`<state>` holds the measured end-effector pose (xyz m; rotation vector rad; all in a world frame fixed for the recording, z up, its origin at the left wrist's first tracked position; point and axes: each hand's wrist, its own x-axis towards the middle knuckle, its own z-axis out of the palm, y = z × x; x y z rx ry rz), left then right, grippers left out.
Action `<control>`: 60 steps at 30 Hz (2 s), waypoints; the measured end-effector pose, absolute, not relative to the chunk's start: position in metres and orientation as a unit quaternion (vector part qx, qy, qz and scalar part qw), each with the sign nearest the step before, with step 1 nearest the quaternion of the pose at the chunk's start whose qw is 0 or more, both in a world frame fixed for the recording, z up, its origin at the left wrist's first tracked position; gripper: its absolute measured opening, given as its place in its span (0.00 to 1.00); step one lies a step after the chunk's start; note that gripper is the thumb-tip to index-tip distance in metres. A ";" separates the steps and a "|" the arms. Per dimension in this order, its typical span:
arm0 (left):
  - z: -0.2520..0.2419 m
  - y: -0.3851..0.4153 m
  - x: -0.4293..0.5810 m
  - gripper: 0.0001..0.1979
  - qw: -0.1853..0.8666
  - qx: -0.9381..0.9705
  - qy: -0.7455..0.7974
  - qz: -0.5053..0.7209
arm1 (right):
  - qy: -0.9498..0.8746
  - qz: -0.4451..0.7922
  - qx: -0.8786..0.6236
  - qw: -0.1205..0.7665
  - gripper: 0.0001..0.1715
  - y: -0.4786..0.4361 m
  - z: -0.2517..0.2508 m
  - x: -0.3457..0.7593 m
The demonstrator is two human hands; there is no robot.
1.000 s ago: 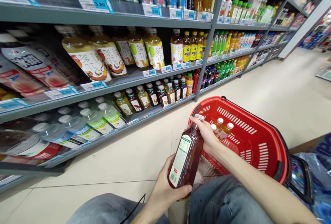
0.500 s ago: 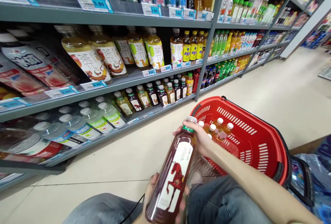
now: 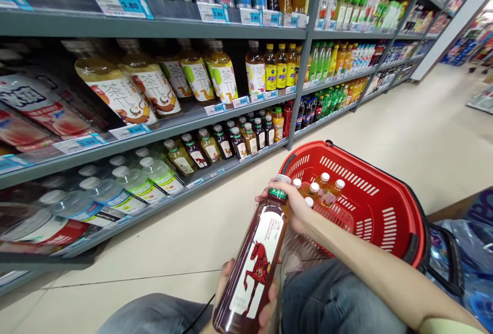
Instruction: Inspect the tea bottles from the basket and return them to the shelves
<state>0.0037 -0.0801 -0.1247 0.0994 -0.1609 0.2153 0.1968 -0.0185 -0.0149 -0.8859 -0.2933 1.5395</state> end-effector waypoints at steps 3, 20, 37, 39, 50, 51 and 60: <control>-0.121 -0.080 0.003 0.44 0.989 0.051 -0.074 0.115 | -0.116 0.669 -0.392 0.620 0.09 -0.019 -0.013 0.196; -0.120 -0.078 0.006 0.42 0.993 0.026 -0.047 0.109 | -0.113 0.670 -0.404 0.612 0.10 -0.019 -0.009 0.196; -0.115 -0.080 0.005 0.42 0.988 -0.024 -0.095 0.117 | -0.233 0.701 -0.286 0.610 0.19 -0.025 -0.003 0.203; -0.111 -0.081 0.006 0.44 0.985 -0.036 -0.110 0.129 | -0.273 0.690 -0.302 0.598 0.24 -0.026 0.000 0.202; -0.110 -0.079 0.004 0.44 0.995 -0.008 -0.030 0.092 | -0.316 0.538 -0.505 0.597 0.29 -0.021 0.002 0.194; -0.115 -0.081 0.005 0.44 0.997 0.020 -0.020 0.071 | -0.325 0.517 -0.527 0.591 0.27 -0.022 0.002 0.194; -0.146 -0.102 0.012 0.35 0.990 0.110 0.080 0.028 | -0.511 0.411 -0.610 0.445 0.18 -0.033 -0.008 0.182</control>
